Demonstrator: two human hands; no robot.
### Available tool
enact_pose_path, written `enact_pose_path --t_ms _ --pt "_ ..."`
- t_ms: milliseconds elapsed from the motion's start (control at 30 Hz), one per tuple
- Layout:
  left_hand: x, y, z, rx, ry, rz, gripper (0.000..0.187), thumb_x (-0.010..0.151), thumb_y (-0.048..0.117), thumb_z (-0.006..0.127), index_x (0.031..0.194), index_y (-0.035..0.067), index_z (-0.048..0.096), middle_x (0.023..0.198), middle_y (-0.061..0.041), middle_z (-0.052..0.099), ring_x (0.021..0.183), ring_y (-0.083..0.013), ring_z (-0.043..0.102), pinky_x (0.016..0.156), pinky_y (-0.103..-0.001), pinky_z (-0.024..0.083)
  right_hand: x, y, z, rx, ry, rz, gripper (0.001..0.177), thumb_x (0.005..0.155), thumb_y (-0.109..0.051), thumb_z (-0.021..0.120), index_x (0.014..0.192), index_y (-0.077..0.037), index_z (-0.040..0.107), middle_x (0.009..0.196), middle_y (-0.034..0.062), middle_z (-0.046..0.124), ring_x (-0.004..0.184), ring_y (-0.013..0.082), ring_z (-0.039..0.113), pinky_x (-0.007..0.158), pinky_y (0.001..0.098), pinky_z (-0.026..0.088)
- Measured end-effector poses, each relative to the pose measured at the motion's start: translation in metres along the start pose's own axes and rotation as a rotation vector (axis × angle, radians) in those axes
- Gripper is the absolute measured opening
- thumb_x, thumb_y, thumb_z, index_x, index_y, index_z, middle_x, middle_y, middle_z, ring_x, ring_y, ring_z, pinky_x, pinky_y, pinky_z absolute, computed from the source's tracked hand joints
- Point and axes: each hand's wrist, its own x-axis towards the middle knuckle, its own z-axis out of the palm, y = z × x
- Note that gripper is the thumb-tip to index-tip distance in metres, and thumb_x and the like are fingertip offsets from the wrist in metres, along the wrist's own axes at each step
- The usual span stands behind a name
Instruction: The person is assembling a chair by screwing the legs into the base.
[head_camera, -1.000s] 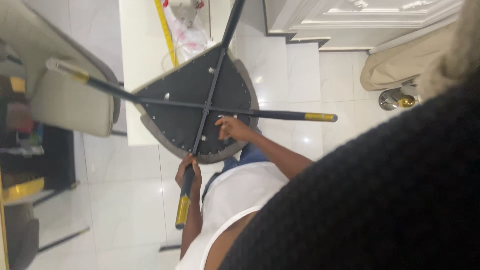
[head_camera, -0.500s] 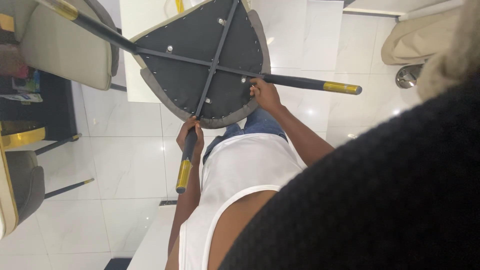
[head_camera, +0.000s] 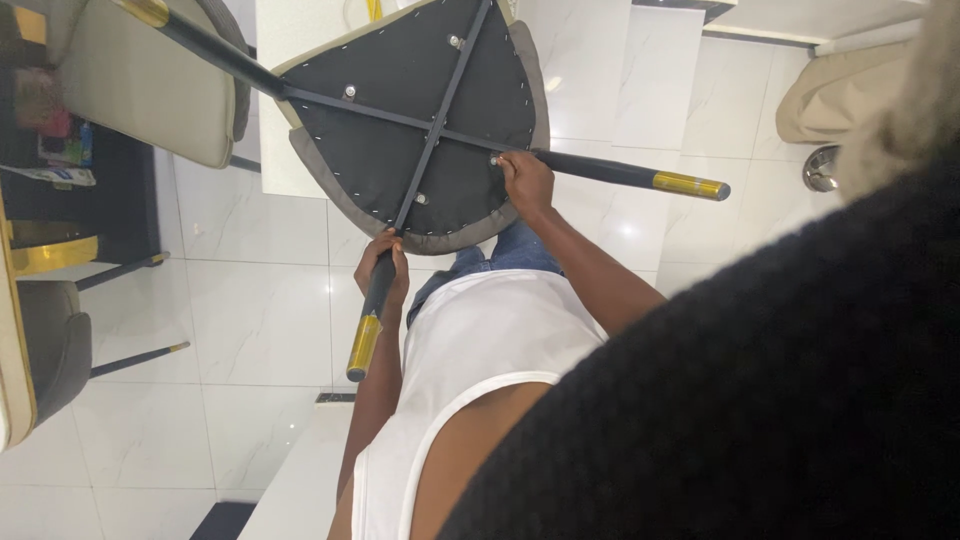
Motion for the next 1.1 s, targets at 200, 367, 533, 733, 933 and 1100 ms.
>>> enact_pose_path --t_ms 200,367,533,733,933,1100 --pt "0.001 0.007 0.001 -0.037 0.004 0.000 0.003 0.096 -0.002 0.066 0.098 -0.002 0.064 0.103 -0.017 0.075 0.114 -0.0287 0.073 0.102 -0.039 0.057 -0.001 -0.005 0.000 -0.096 -0.039 0.010 0.015 0.096 -0.022 0.070 0.099 -0.010 0.077 0.089 0.0089 0.073 0.080 0.0274 0.071 0.072 0.0410 0.055" --pt "0.001 0.004 0.001 0.006 0.005 0.007 0.003 0.096 -0.003 0.066 0.098 -0.001 0.064 0.102 -0.016 0.075 0.113 -0.0285 0.073 0.103 -0.039 0.057 -0.004 -0.005 0.008 -0.100 0.047 -0.047 0.013 0.096 -0.023 0.069 0.096 -0.011 0.075 0.087 0.0077 0.072 0.078 0.0298 0.071 0.068 0.0424 0.054" --pt "0.004 0.013 0.001 -0.026 0.013 0.023 0.003 0.097 -0.002 0.066 0.099 -0.001 0.064 0.102 -0.016 0.075 0.113 -0.0276 0.074 0.102 -0.039 0.058 -0.005 -0.007 0.007 -0.116 0.051 -0.068 0.013 0.098 -0.023 0.066 0.098 -0.012 0.073 0.089 0.0070 0.074 0.076 0.0292 0.071 0.068 0.0430 0.054" --pt "0.000 0.002 0.002 0.018 0.008 0.007 0.003 0.097 -0.001 0.066 0.099 -0.001 0.064 0.102 -0.016 0.075 0.113 -0.0284 0.074 0.103 -0.040 0.057 -0.006 -0.007 0.011 -0.105 0.046 0.060 0.016 0.096 -0.025 0.069 0.095 -0.012 0.076 0.088 0.0085 0.076 0.078 0.0310 0.072 0.070 0.0436 0.054" --pt "0.004 0.016 0.000 -0.034 0.014 0.026 0.003 0.098 -0.001 0.066 0.098 -0.002 0.063 0.101 -0.017 0.074 0.113 -0.0290 0.073 0.102 -0.039 0.057 -0.009 0.020 0.023 -0.052 0.039 0.024 0.016 0.097 -0.023 0.068 0.101 -0.009 0.076 0.094 0.0104 0.076 0.083 0.0311 0.072 0.074 0.0417 0.055" --pt "0.000 0.005 0.001 -0.007 0.009 0.021 0.003 0.098 -0.001 0.066 0.099 -0.002 0.063 0.102 -0.017 0.075 0.114 -0.0287 0.073 0.103 -0.039 0.056 -0.008 0.007 0.009 -0.065 -0.007 0.093 0.017 0.097 -0.023 0.067 0.101 -0.009 0.076 0.092 0.0093 0.076 0.078 0.0278 0.074 0.070 0.0400 0.056"
